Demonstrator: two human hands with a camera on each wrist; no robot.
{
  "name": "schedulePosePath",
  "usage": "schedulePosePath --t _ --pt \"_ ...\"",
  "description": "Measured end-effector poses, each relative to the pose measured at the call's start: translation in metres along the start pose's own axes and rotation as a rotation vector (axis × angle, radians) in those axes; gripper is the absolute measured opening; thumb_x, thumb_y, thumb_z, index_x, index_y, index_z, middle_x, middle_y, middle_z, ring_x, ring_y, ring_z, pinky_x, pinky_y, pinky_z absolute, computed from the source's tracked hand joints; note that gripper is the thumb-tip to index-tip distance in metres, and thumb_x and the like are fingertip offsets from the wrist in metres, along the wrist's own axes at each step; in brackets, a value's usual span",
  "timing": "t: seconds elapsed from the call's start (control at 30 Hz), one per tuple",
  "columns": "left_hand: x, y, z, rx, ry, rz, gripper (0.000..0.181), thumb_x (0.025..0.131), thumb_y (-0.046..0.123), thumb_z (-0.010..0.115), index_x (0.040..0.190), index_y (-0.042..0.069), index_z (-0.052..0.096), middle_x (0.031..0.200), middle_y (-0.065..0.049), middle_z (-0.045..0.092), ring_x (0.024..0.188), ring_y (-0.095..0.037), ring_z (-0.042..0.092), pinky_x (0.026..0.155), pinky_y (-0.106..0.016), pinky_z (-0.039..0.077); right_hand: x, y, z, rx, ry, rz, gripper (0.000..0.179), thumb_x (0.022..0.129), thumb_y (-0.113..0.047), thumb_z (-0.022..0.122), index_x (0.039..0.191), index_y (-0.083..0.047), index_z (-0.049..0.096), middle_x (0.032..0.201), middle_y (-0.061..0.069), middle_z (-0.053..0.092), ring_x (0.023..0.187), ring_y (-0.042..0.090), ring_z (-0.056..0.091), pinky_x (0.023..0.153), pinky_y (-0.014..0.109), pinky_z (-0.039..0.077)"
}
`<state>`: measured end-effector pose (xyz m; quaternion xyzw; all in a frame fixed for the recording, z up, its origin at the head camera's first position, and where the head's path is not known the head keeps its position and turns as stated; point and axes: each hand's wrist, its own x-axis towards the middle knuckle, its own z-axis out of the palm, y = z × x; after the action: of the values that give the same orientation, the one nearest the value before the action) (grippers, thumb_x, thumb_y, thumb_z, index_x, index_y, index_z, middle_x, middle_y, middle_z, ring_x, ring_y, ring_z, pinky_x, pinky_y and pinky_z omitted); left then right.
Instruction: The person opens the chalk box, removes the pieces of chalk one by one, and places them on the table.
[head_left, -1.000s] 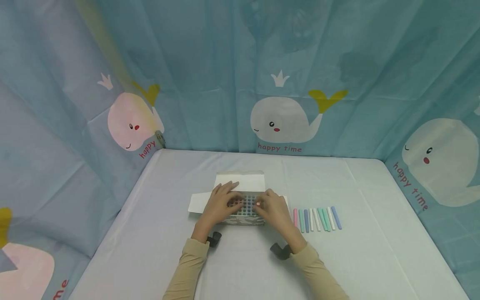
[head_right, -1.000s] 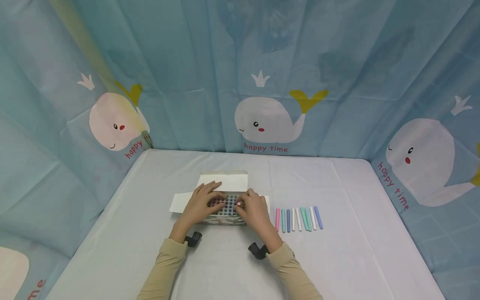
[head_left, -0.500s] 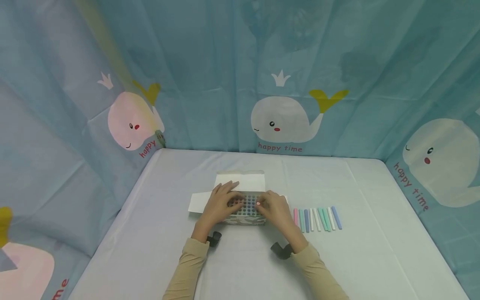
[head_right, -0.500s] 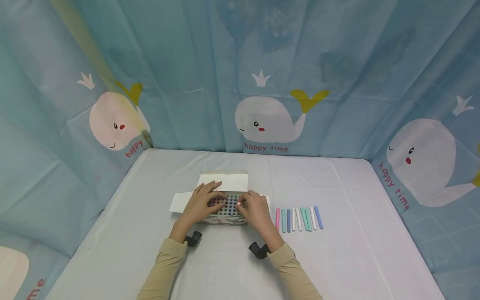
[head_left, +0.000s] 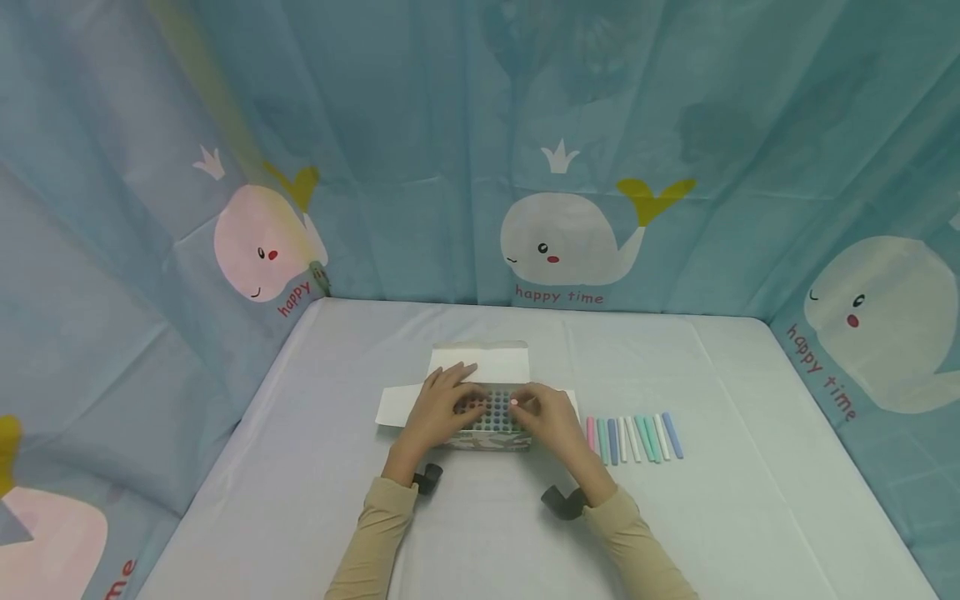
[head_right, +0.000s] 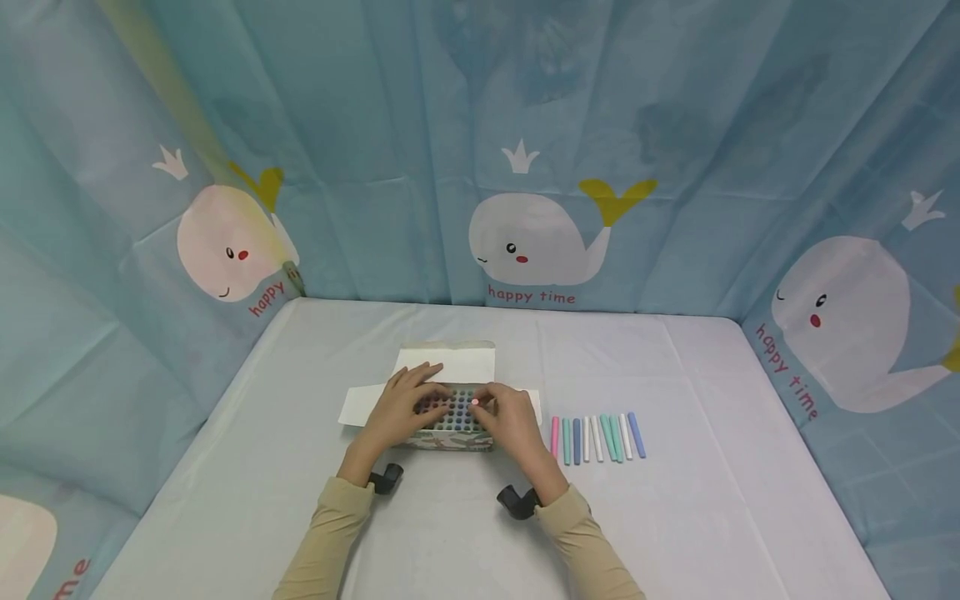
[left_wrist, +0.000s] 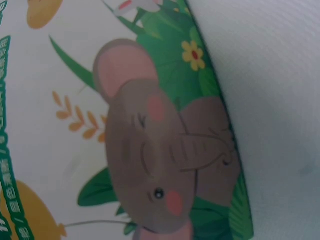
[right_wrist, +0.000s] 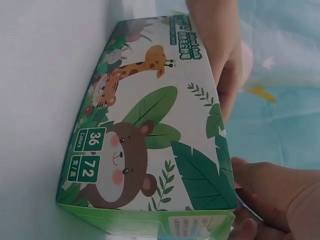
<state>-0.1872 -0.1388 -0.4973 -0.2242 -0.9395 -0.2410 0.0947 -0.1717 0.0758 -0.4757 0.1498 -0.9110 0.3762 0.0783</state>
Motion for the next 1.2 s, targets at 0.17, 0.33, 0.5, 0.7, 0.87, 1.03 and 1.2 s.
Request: schedulePosePath --t 0.17,0.33,0.5,0.7,0.87,1.03,1.2 --pt "0.0 0.001 -0.001 0.01 0.002 0.005 0.023 0.086 0.041 0.064 0.104 0.027 0.068 0.143 -0.002 0.043 0.136 -0.026 0.031 0.119 -0.047 0.014 0.003 0.002 -0.004 0.05 0.079 -0.033 0.011 0.083 -0.02 0.071 0.091 -0.014 0.069 0.08 -0.004 0.067 0.051 0.005 0.043 0.041 0.017 0.038" --pt "0.0 0.0 -0.001 0.006 0.009 0.01 0.022 0.086 0.041 0.064 0.103 0.027 0.068 0.142 -0.002 0.043 0.136 -0.027 0.031 0.118 -0.047 0.015 0.006 0.003 -0.008 0.111 0.185 -0.147 0.012 0.083 -0.014 0.07 0.095 -0.014 0.068 0.085 -0.002 0.068 0.057 0.006 0.044 0.057 0.021 0.041" --pt "0.0 0.0 -0.001 0.009 -0.008 -0.004 0.023 0.086 0.043 0.063 0.104 0.028 0.068 0.143 0.0 0.042 0.137 -0.026 0.03 0.119 -0.046 0.014 0.007 0.003 -0.016 0.162 0.269 -0.227 0.015 0.085 -0.014 0.068 0.1 -0.012 0.068 0.09 -0.001 0.068 0.062 0.009 0.047 0.067 0.027 0.038" --pt "0.0 0.0 -0.001 -0.003 -0.005 0.003 0.023 0.086 0.042 0.063 0.104 0.028 0.068 0.143 -0.002 0.042 0.137 -0.026 0.03 0.119 -0.047 0.014 0.006 0.007 -0.028 0.153 0.315 -0.203 0.016 0.087 -0.017 0.066 0.102 -0.013 0.067 0.094 0.0 0.069 0.065 0.009 0.048 0.064 0.031 0.039" --pt "-0.001 0.0 -0.001 -0.004 -0.007 0.0 0.023 0.087 0.043 0.062 0.104 0.028 0.068 0.143 -0.002 0.042 0.137 -0.026 0.03 0.119 -0.047 0.013 0.005 0.013 -0.037 0.147 0.336 -0.177 0.016 0.087 -0.017 0.066 0.102 -0.013 0.067 0.092 0.0 0.068 0.065 0.008 0.048 0.067 0.029 0.039" --pt "0.0 -0.002 0.0 0.005 -0.008 0.002 0.023 0.087 0.043 0.062 0.104 0.029 0.067 0.144 0.0 0.041 0.138 -0.025 0.029 0.119 -0.045 0.013 0.003 0.02 -0.046 0.135 0.352 -0.162 0.015 0.087 -0.016 0.066 0.102 -0.012 0.068 0.091 0.001 0.068 0.065 0.008 0.048 0.067 0.026 0.038" --pt "0.0 -0.002 0.001 -0.014 0.005 0.014 0.022 0.087 0.041 0.063 0.103 0.028 0.068 0.143 -0.002 0.042 0.137 -0.026 0.03 0.119 -0.047 0.014 0.001 0.029 -0.054 0.112 0.367 -0.176 0.016 0.086 -0.012 0.066 0.102 -0.009 0.068 0.09 0.004 0.068 0.064 0.008 0.048 0.063 0.021 0.039"
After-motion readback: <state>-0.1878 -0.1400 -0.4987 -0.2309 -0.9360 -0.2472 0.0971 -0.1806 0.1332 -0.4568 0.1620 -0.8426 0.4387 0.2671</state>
